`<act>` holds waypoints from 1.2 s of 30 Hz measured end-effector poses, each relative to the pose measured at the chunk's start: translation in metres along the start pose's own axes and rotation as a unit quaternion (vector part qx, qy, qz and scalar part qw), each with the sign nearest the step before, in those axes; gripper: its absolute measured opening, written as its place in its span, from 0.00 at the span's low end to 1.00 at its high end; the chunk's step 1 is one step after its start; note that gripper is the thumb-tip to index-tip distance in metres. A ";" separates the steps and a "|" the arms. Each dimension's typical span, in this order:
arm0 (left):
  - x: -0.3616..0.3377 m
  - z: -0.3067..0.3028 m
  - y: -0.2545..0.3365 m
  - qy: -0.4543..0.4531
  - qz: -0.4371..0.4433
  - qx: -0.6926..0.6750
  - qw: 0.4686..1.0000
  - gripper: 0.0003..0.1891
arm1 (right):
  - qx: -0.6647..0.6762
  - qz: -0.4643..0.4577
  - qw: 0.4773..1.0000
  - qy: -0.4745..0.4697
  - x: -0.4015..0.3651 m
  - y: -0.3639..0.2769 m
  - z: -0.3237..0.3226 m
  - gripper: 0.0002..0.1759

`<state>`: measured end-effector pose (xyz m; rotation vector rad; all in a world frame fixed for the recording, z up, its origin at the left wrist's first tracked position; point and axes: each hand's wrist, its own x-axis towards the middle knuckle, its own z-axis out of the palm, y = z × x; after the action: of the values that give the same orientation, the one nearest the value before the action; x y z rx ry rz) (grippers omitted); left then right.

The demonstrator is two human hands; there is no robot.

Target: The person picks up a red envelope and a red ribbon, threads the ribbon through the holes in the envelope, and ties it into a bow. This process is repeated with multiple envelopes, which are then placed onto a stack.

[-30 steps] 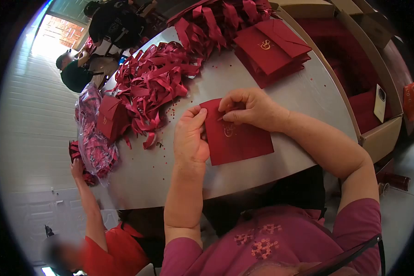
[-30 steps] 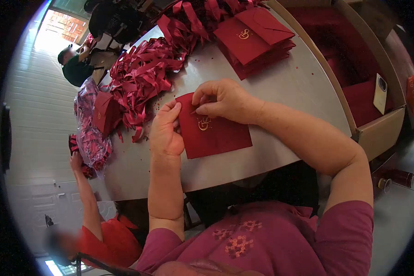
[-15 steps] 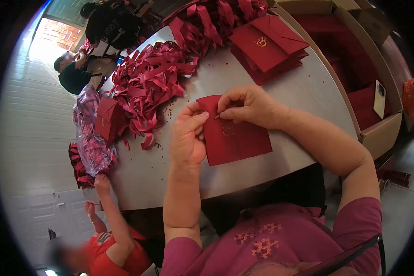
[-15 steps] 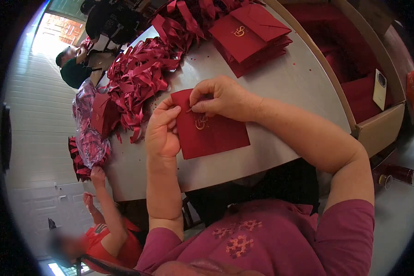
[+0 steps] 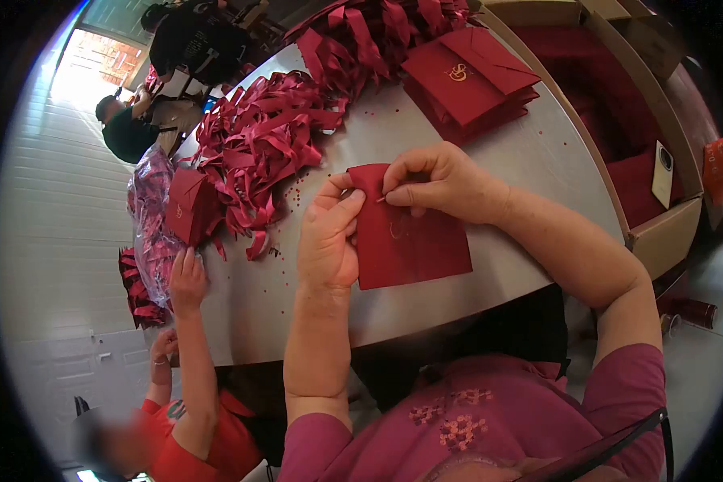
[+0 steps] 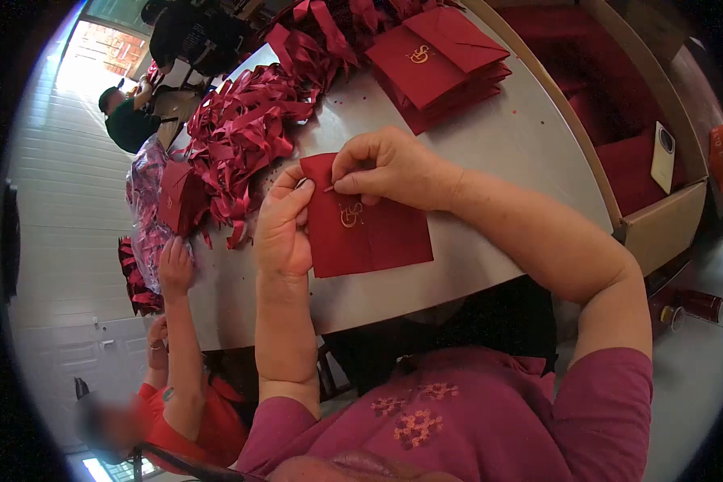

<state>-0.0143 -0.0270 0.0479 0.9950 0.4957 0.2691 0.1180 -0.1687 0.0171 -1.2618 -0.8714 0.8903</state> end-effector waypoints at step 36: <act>0.002 -0.008 -0.016 -0.033 0.018 -0.057 0.998 0.07 | -0.145 -0.168 0.970 0.100 -0.006 -0.008 0.007 0.02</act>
<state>-0.0171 -0.0287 0.0304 0.9003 0.3973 0.2928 0.1097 -0.1724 0.0257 -1.3741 -1.0396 0.3675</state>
